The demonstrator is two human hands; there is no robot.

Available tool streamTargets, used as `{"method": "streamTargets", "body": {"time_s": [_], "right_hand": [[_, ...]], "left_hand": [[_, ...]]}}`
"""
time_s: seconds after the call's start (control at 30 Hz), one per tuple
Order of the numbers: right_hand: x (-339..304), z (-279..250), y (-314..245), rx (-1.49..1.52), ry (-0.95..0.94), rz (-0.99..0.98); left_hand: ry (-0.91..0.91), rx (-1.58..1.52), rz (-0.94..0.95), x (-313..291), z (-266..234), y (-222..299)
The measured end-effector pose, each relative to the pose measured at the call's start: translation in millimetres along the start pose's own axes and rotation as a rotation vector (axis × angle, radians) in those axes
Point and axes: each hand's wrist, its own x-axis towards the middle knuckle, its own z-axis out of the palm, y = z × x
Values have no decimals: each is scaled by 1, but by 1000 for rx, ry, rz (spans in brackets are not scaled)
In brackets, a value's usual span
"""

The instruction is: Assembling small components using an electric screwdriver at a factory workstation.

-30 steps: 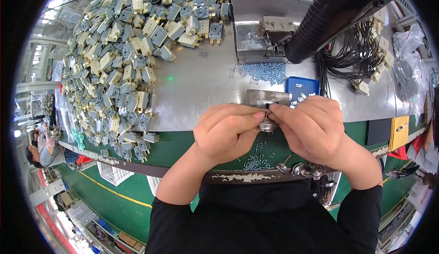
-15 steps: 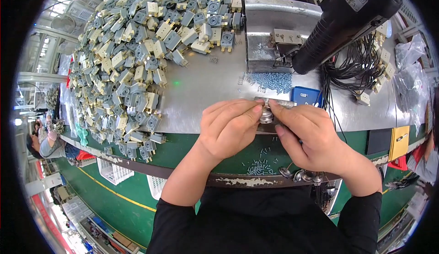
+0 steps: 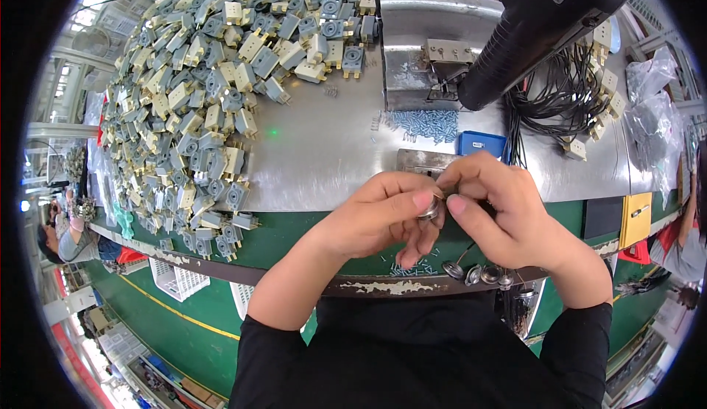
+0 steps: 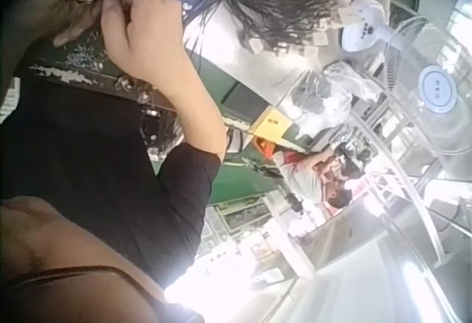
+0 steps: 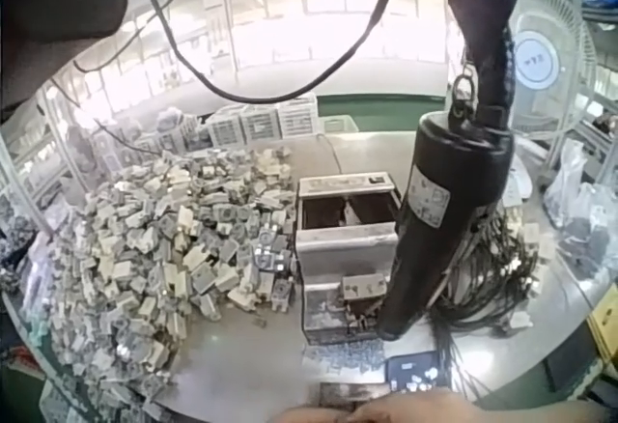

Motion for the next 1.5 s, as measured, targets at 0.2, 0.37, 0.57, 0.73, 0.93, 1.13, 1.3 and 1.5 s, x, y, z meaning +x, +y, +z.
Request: {"method": "streamTargets", "body": {"time_s": [0.2,0.37,0.57,0.73,0.93,1.13,1.3,1.5], "right_hand": [[17,-12,-17,-28,-215,308],[24,-9,-22,-200,-221,323],[33,-14,-21,-177,-230,296],[34,-9,-21,-129,-227,209],[39,-12,-14,-77,-255,252],[39,-19,-5,73,-396,233],[34,-24,0,194,-255,297],[25,-16,21,59,-77,-190]], "left_hand": [[71,379,-50,-6,21,11],[294,615,30,-8,35,8],[287,739,70,-12,35,14],[307,770,107,-16,36,12],[258,1073,390,-10,25,1],[111,1180,477,-8,22,-3],[63,572,301,-6,21,-6],[-42,140,174,-9,17,-5]]}}
